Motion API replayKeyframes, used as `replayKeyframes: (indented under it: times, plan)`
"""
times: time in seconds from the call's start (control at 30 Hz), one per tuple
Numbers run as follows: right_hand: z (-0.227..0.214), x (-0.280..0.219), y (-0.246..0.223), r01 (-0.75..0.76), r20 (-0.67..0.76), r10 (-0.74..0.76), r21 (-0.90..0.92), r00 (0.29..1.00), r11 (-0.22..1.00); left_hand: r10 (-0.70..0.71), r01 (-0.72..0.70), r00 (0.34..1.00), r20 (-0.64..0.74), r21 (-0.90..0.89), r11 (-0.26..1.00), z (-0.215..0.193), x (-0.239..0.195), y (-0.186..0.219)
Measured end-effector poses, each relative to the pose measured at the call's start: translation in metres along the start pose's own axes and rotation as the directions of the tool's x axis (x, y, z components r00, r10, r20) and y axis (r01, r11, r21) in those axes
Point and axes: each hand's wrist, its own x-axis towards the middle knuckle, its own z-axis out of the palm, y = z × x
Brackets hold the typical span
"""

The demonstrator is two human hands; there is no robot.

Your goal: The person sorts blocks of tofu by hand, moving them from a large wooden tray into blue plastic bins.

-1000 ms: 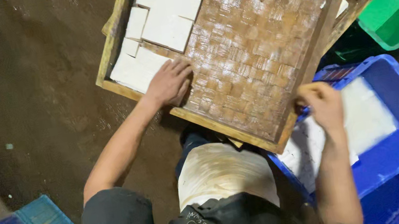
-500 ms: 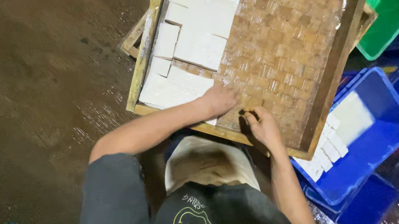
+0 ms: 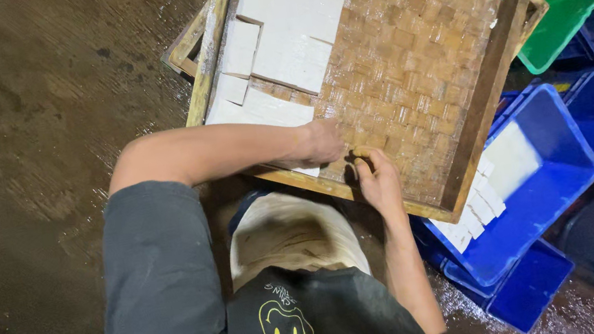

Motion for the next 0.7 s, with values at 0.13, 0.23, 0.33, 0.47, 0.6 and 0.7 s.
replayKeyframes:
  times: [0.13,0.23,0.33,0.47,0.6,0.7]
  plan:
    - [-0.001,-0.002,0.003,0.009,0.017,-0.009,-0.014,1.000,1.000,-0.042,0.057,0.987,0.156,-0.090,0.994,-0.019,0.005,-0.003]
    - [-0.003,-0.008,0.014,0.071,0.010,-0.071,0.000,0.997,0.997,-0.111,0.146,0.965,0.237,-0.136,0.980,-0.032,0.008,-0.006]
    - [0.008,-0.001,0.022,0.030,0.062,-0.028,-0.019,0.998,0.999,-0.228,0.273,0.953,0.202,-0.239,0.932,-0.041,-0.005,-0.018]
    - [0.037,0.010,0.017,0.329,0.007,-0.330,0.029,0.944,0.944,-0.492,0.395,0.870,-0.002,-0.594,0.701,-0.044,-0.054,-0.030]
    - [0.072,0.012,-0.005,0.315,0.184,-0.299,-0.063,0.936,0.947,-0.818,-0.028,0.537,-0.208,-0.973,0.229,-0.031,-0.108,-0.015]
    - [0.090,-0.005,-0.019,0.367,0.173,-0.341,-0.151,0.924,0.918,-0.881,-0.180,0.251,-0.402,-0.913,0.366,-0.021,-0.131,0.015]
